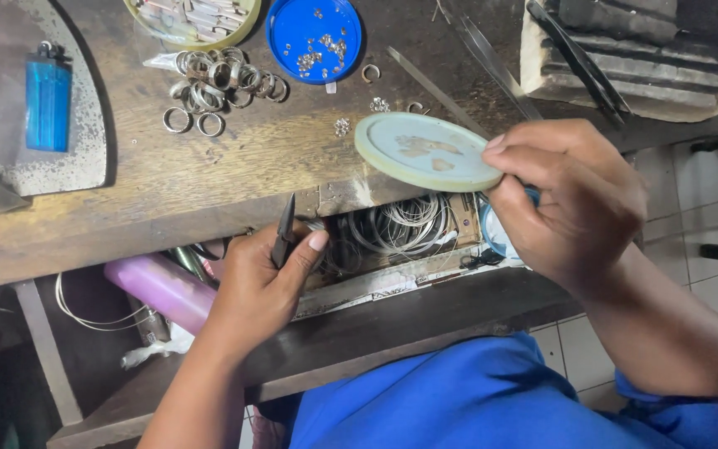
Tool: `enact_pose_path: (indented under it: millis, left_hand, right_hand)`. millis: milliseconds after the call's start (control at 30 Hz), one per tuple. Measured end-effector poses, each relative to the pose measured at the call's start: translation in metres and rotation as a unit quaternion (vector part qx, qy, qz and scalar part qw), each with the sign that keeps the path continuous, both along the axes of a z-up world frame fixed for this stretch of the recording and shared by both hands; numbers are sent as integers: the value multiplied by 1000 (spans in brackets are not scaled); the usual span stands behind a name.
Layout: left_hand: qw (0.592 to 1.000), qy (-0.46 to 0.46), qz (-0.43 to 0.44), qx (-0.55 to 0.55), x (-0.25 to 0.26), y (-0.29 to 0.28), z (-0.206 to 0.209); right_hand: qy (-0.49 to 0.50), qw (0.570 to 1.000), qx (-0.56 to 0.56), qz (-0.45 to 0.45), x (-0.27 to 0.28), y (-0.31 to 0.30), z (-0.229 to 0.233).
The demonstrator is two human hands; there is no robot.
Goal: Filing the edges of small metal rings and components at a jewelry workbench using pliers and a hand file.
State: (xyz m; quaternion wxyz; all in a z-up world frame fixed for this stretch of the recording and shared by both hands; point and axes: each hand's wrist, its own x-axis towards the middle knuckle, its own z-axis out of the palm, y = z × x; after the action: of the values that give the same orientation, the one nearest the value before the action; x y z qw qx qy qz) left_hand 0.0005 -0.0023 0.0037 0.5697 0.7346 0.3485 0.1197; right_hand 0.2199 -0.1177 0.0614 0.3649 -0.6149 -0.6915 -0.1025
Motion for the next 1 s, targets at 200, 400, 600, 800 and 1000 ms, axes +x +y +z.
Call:
enact_pose_path:
  millis: [200, 400, 600, 800, 1000]
  left_hand:
    - [1000, 18, 6, 0, -1, 1, 0]
    - [991, -121, 49, -9, 0, 3, -10]
    - [993, -114, 42, 2, 1, 0, -6]
    - [992, -116, 51, -9, 0, 0, -4]
    - [992, -113, 59, -17, -2, 4, -13]
  right_hand:
    - [74, 994, -67, -54, -4, -22, -9]
    - [236, 943, -233, -11, -36, -38, -38]
    - [549, 710, -424, -125, -21, -27, -78]
    - [600, 644, -443, -171, -19, 0, -101]
    - [506, 678, -493, -205, -27, 5, -84]
